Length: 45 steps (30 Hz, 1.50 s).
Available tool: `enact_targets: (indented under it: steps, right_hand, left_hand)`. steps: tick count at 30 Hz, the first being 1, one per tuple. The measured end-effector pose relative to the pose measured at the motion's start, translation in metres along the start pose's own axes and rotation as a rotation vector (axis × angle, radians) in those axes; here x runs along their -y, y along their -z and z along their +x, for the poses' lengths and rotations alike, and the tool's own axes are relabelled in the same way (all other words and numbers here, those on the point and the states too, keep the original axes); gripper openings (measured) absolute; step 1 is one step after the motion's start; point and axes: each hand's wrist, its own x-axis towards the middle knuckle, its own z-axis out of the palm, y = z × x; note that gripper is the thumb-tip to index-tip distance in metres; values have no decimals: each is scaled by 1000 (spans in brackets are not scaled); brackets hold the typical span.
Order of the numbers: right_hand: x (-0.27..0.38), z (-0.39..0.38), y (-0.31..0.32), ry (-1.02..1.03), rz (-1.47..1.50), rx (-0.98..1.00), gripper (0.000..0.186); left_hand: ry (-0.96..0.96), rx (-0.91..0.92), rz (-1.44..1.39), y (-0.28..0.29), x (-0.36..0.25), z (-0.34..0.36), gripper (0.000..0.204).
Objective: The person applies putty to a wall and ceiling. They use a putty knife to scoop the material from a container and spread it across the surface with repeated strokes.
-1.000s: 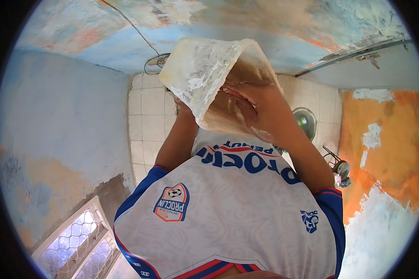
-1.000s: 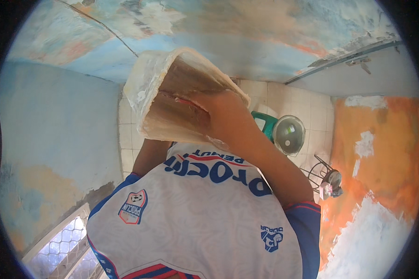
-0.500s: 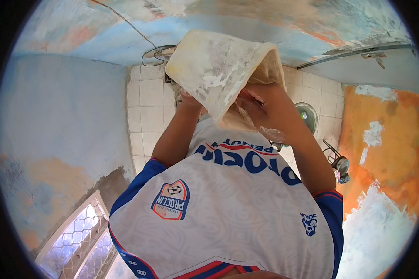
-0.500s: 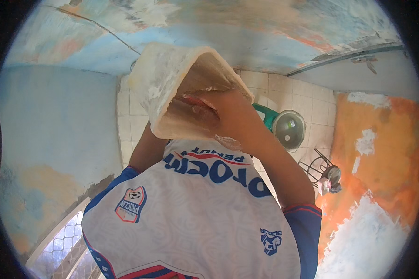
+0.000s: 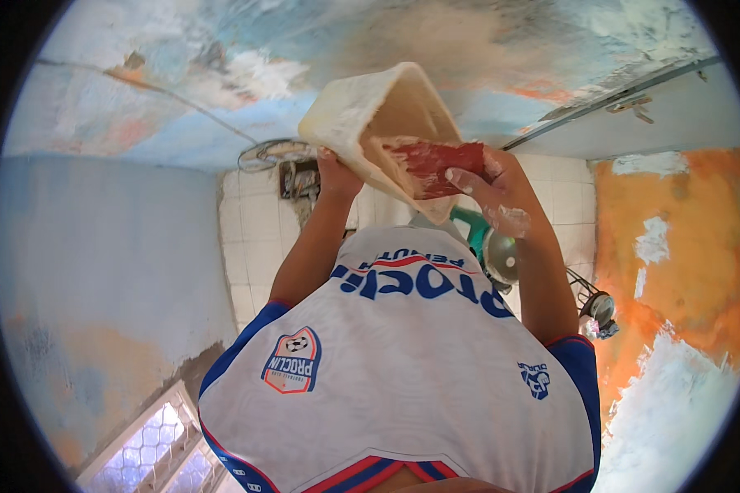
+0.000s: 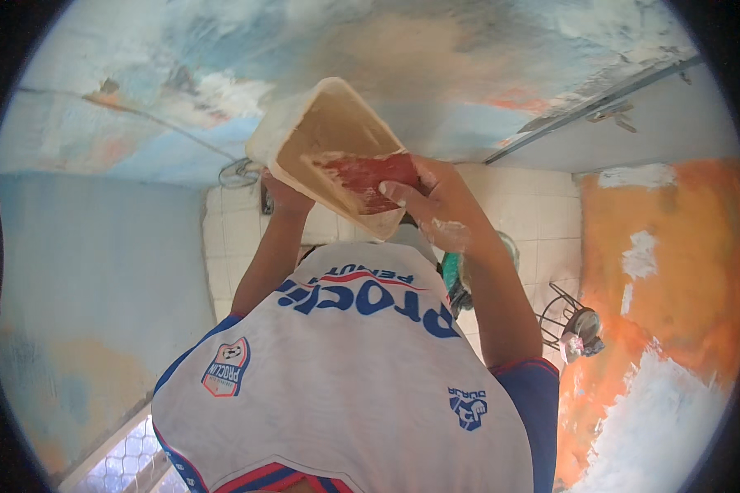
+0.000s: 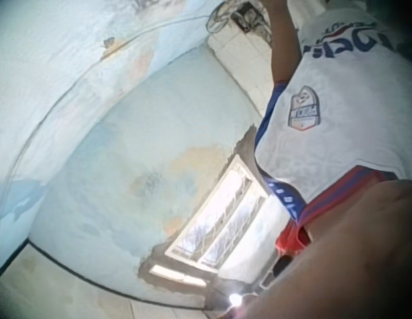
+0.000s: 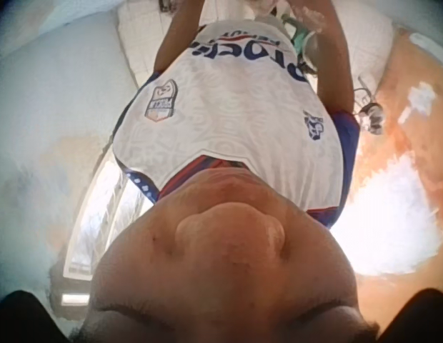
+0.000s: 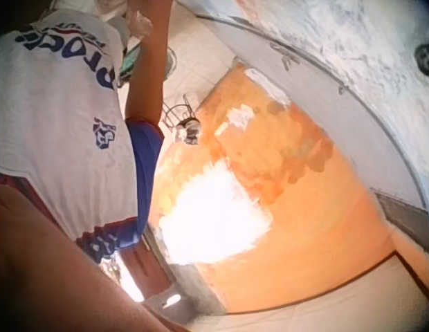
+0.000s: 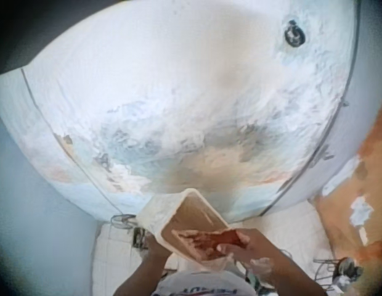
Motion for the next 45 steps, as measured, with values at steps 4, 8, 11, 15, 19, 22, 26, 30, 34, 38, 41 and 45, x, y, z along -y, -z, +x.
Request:
enact_targets:
  steps: [4, 8, 11, 15, 19, 22, 26, 30, 34, 38, 41, 45]
  right_hand:
    - [10, 12, 62, 137, 327, -220, 25]
    - [27, 19, 120, 378, 676, -248, 38]
    - [43, 17, 164, 543, 804, -280, 51]
    - [95, 12, 232, 840, 761, -380, 55]
    - [198, -12, 283, 1235, 317, -624, 52]
    - [287, -21, 323, 1558, -212, -821, 42]
    - [401, 8, 398, 1700, -848, -1313, 35]
    - [456, 14, 443, 1699, -1205, -1439, 44]
    - [411, 40, 471, 1545, -1216, -1385, 42]
    - [283, 66, 469, 1452, -1185, -1303, 46]
    - [178, 77, 448, 1266, -1237, -1203, 47]
    - [198, 46, 424, 1311, -992, -1284, 38]
  left_hand:
    - [90, -64, -23, -102, -3, 28, 89]
    - [144, -86, -76, -151, 22, 55, 85]
    - [138, -58, -115, -168, 42, 72, 81]
    - [51, -4, -172, -193, 38, 71, 67]
    - [116, -38, -283, -178, 43, 66, 72]
    - [98, -52, -213, -181, 27, 65, 75]
    - [24, 40, -188, -142, 16, 68, 79]
    - [13, -115, -211, -174, 15, 66, 81]
    - [83, -196, -286, -160, 19, 67, 79]
    - [123, 20, -208, -126, 41, 76, 77]
    - [140, 14, -174, -149, 39, 83, 77]
    - [147, 2, -190, -155, 43, 94, 77]
